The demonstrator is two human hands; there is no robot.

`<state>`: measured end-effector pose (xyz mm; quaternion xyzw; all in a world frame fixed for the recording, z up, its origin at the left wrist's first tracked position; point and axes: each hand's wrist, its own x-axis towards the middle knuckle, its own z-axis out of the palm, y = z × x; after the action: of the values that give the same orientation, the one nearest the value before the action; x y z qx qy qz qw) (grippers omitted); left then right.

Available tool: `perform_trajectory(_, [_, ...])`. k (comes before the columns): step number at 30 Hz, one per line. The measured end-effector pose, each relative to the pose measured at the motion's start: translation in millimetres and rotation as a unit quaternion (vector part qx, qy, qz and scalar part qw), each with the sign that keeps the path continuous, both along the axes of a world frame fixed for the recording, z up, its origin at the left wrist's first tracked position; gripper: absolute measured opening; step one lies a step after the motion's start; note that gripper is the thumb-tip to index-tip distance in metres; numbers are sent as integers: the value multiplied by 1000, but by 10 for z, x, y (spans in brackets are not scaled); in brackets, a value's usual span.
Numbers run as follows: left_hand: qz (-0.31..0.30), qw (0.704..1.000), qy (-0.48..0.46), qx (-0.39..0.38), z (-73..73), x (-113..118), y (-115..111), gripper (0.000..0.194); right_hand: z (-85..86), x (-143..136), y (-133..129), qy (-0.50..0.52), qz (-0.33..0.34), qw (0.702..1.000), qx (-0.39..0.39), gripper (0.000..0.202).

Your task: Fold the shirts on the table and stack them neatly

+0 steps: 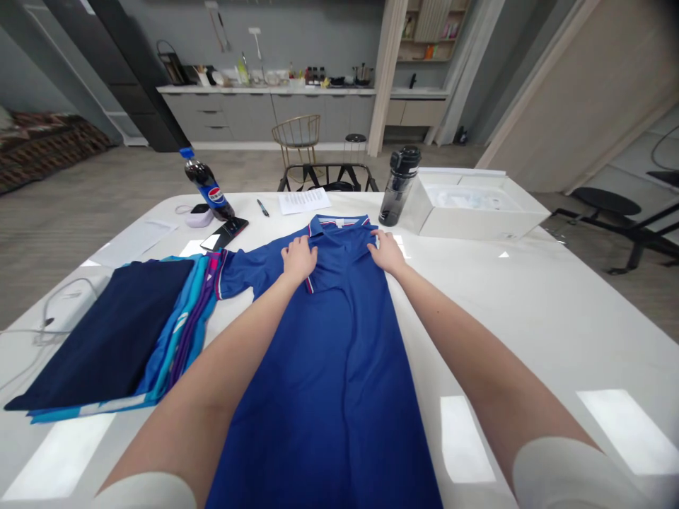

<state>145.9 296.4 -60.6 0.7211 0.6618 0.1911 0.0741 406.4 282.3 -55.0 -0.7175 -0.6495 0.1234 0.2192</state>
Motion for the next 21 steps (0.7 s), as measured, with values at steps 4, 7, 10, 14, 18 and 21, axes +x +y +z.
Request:
perform_trajectory(4, [18, 999, 25, -40, -171, 6, 340, 40, -148, 111, 561, -22, -35, 999, -12, 55])
perform_trajectory(7, [-11, 999, 45, -25, -262, -17, 401, 30, -283, 204, 769, -35, -39, 999, -16, 41])
perform_trajectory(10, [-33, 998, 44, -1, -248, -51, 427, 26, -364, 260, 852, -52, -56, 997, -8, 33])
perform_trajectory(14, [-37, 999, 29, -6, -155, -72, 522, 29, -390, 239, 880, -68, -93, 993, 29, 35])
perform_trajectory(18, [-41, 996, 80, 5, -154, -142, 560, 27, -382, 135, 859, -85, -106, 991, 4, 30])
perform_trajectory(21, [-25, 991, 129, 40, -161, -365, 483, 29, -328, 15, 806, -104, -99, 989, 44, 30])
